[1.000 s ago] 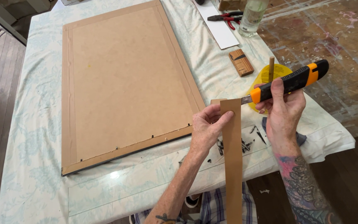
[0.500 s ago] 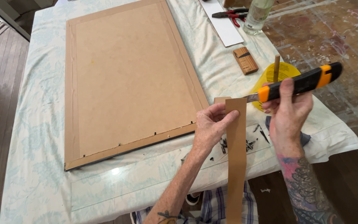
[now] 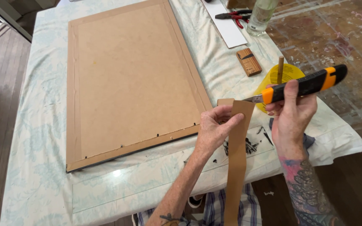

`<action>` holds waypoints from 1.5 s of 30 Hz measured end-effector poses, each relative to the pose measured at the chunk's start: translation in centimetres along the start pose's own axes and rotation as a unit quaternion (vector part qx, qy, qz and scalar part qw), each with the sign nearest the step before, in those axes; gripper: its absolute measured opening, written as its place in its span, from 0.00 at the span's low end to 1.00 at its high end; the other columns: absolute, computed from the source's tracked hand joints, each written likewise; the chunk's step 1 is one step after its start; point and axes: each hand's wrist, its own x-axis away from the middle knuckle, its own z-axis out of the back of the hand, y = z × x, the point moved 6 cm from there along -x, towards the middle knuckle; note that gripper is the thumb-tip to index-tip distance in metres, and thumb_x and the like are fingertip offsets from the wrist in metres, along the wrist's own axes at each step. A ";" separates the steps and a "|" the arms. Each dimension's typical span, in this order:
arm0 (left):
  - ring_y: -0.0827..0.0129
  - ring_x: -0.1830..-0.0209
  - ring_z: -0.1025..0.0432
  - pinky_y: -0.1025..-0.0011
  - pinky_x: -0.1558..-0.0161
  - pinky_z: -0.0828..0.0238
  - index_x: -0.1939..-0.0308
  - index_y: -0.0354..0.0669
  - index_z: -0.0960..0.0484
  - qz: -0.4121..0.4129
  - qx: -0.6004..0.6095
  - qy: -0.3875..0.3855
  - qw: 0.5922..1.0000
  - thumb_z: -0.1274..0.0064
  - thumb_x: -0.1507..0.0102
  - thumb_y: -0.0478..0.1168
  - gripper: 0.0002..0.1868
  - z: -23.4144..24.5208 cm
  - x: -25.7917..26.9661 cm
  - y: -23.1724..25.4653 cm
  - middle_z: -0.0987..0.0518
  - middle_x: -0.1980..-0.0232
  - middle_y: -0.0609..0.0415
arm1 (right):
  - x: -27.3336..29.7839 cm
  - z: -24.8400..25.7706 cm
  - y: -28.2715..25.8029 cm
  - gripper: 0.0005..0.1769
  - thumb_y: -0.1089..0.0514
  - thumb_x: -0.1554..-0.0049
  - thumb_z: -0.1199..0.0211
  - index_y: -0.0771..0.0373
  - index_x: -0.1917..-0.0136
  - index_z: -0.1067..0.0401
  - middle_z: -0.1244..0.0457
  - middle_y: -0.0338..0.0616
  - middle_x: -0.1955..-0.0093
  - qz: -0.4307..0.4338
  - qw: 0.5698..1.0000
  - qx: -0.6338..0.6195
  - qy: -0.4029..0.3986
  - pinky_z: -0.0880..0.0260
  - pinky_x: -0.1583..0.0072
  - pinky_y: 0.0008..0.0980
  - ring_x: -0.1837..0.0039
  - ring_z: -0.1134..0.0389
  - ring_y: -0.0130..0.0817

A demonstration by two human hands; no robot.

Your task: Applying brown adhesive tape to the back of a wooden picture frame and smoothing it down using hands, a brush, and a sponge.

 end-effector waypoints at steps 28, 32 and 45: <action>0.73 0.54 0.24 0.73 0.54 0.25 0.46 0.46 0.14 0.038 -0.076 -0.038 0.996 0.51 0.34 0.43 0.15 2.0 -3.8 -1.6 0.15 0.54 0.57 | -11.6 15.3 -3.0 0.16 0.69 0.28 0.39 0.78 0.31 0.37 0.40 0.65 0.41 0.217 0.853 0.470 -0.073 0.38 0.39 0.52 0.42 0.37 0.59; 0.71 0.51 0.20 0.72 0.48 0.20 0.43 0.41 0.16 0.084 -0.050 -0.002 0.995 0.47 0.36 0.43 0.19 3.0 -6.6 -2.5 0.14 0.47 0.55 | -10.0 13.4 1.4 0.24 0.51 0.27 0.58 0.70 0.27 0.41 0.38 0.62 0.48 -0.122 0.741 0.649 -0.120 0.31 0.54 0.55 0.54 0.35 0.55; 0.79 0.64 0.24 0.75 0.63 0.25 0.58 0.40 0.13 0.112 -0.166 0.060 0.978 0.50 0.42 0.41 0.15 4.2 -9.1 -3.1 0.14 0.62 0.59 | -6.5 9.8 -2.1 0.16 0.63 0.35 0.32 0.69 0.35 0.27 0.36 0.62 0.37 0.216 0.764 0.593 -0.138 0.37 0.39 0.53 0.37 0.39 0.55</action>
